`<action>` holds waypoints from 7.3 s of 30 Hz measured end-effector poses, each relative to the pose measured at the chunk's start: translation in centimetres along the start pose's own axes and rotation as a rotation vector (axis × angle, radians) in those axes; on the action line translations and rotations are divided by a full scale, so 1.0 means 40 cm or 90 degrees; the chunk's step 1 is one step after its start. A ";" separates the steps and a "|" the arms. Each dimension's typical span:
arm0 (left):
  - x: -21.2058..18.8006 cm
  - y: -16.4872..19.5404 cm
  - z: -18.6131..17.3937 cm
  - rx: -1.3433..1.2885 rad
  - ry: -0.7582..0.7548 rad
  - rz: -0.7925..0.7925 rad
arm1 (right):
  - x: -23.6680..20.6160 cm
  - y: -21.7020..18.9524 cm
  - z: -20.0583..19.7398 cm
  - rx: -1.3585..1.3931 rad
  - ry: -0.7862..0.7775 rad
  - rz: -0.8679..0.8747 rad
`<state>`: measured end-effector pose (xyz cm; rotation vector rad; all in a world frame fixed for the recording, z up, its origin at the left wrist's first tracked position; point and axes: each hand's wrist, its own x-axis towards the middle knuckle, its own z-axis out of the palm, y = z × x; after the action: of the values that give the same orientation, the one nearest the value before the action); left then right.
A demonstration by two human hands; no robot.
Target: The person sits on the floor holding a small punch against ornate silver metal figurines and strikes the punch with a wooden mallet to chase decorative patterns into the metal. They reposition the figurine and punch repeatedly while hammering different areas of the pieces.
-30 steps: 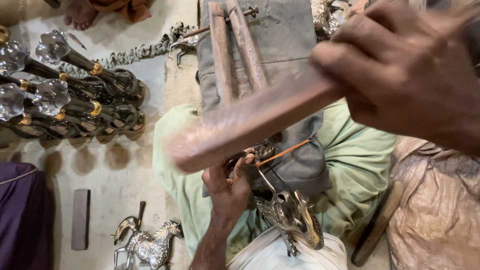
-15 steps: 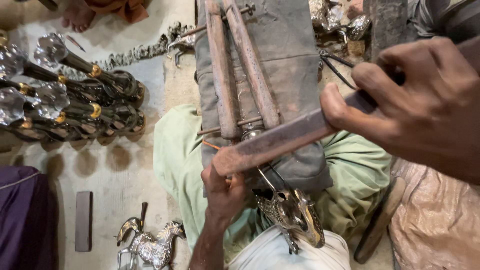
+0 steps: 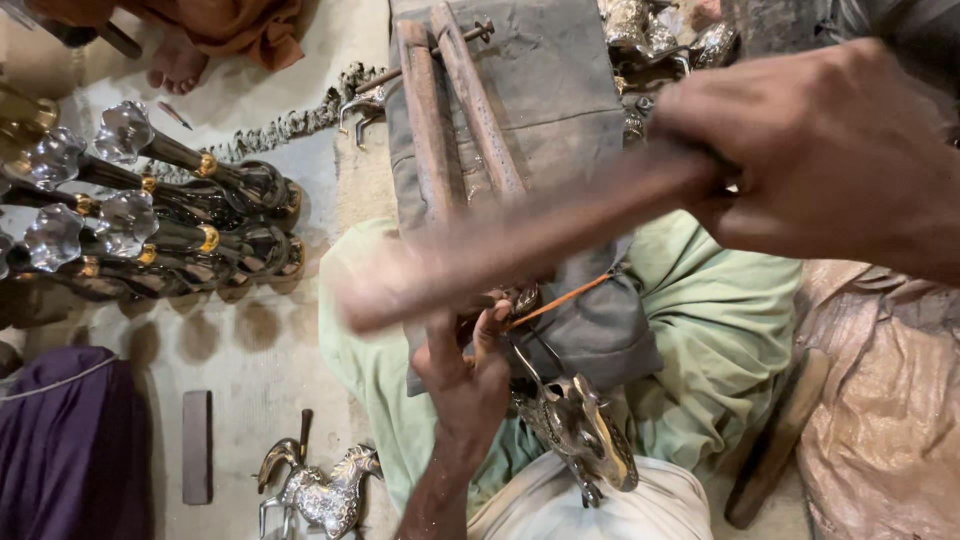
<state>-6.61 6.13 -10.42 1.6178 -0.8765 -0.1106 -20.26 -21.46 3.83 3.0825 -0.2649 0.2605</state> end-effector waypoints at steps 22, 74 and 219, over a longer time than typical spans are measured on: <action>-0.011 -0.006 -0.011 0.164 0.041 0.064 | 0.016 -0.059 -0.062 -0.002 0.025 -0.054; 0.283 0.109 -0.069 0.183 -0.591 0.089 | -0.313 -0.099 0.305 0.333 0.109 0.357; 0.211 0.086 -0.046 0.238 -0.453 0.141 | -0.291 0.030 0.327 0.418 0.212 0.228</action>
<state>-1.30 2.73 -3.63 1.8371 -1.6963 -0.4026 -29.66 -21.39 -11.01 3.4940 -0.8720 1.0555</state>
